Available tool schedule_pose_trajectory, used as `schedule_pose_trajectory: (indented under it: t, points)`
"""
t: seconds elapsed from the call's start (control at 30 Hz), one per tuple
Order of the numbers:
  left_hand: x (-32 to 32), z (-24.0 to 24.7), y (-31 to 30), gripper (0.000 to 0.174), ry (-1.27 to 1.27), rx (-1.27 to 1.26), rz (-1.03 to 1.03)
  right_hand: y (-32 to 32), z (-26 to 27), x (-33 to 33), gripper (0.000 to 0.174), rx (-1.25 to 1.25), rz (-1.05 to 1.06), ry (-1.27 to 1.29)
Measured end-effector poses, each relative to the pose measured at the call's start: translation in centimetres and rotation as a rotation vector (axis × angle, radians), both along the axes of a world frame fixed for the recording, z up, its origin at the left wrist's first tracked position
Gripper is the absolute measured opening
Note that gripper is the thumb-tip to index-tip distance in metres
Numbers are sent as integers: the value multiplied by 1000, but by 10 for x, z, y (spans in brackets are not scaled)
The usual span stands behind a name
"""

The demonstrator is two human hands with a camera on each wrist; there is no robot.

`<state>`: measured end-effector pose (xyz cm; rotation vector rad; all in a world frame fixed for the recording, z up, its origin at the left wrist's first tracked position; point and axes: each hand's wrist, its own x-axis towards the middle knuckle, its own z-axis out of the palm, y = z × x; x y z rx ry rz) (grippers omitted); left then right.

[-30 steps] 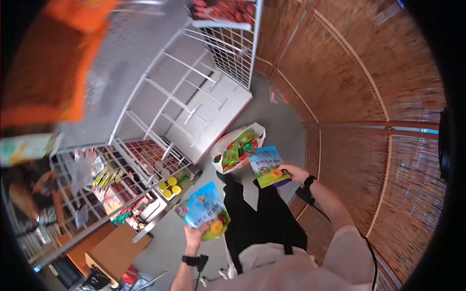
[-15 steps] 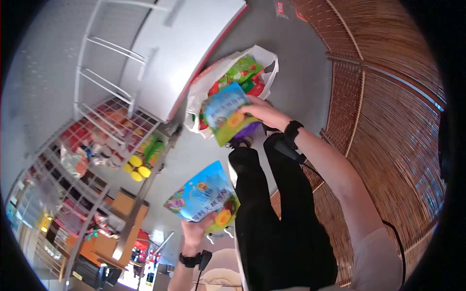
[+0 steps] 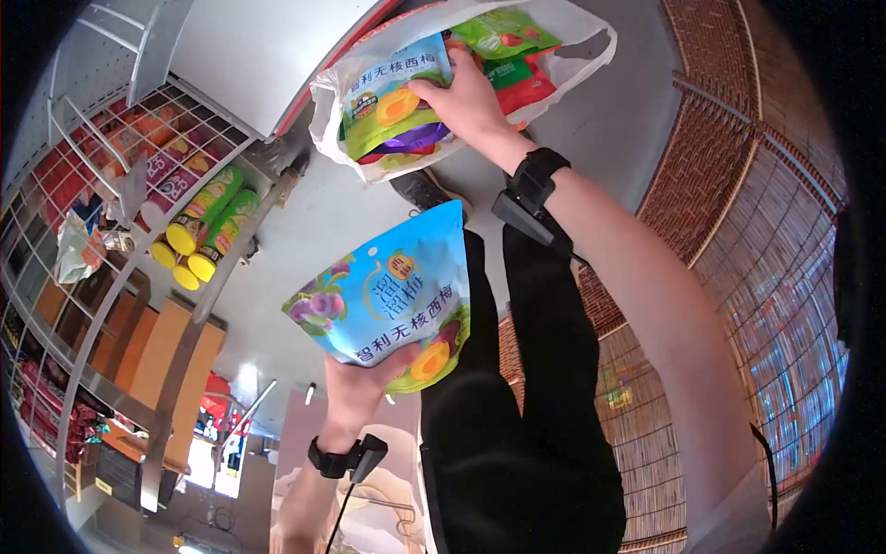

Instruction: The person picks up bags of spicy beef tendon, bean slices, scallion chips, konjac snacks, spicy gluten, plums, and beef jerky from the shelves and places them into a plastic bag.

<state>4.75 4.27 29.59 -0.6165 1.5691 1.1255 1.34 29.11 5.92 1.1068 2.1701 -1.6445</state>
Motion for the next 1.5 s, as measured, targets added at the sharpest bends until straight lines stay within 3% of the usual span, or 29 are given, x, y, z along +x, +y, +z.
schedule_pose_trajectory:
  t: [0.07,0.2,0.4,0.63,0.7,0.77,0.8,0.83,0.97,1.03,1.1,1.17,1.23,1.27,1.3,1.37,1.43,1.5]
  points:
    - [-8,-2,6,48,-14,34,28,7,10,-4,63,119,94,-45]
    - [-26,-19,17,43,110,64,-19,17,3,-7,61,273,196,23]
    - [-40,-29,38,34,146,66,-78,41,19,16,40,198,293,197]
    - [-39,-46,68,29,151,95,-61,63,61,50,34,215,179,317]
    - [-41,-48,79,31,119,86,-21,62,79,71,31,-95,91,207]
    - [-41,-52,93,31,78,118,37,60,96,89,34,-347,222,256]
    - [-40,-54,101,31,60,130,73,59,115,92,45,-746,122,17]
    - [-40,-56,109,30,41,143,109,57,130,92,61,-945,49,-13]
    - [-40,-61,134,31,21,165,104,71,149,103,65,-842,15,-101]
    - [-41,-80,131,32,236,278,81,93,147,109,65,-835,8,-171]
    - [-64,-76,130,32,358,201,98,120,137,112,58,-693,-221,-211]
    - [-81,-80,120,37,521,-19,71,148,129,104,56,-718,-254,-188]
    - [-96,-85,115,45,612,-196,-3,168,113,90,54,-744,-286,-165]
    - [-99,-93,110,57,697,-191,-66,176,102,83,48,-750,-268,-200]
    - [-102,-97,111,57,694,-196,-68,182,93,74,43,-756,-250,-235]
    - [-107,-105,113,65,794,-153,-344,180,80,55,42,-751,-191,-216]
    - [-106,-123,109,66,757,-141,-347,171,70,31,41,-608,-199,-308]
    - [-106,-124,116,62,561,-147,-417,169,44,18,44,-670,-138,-275]
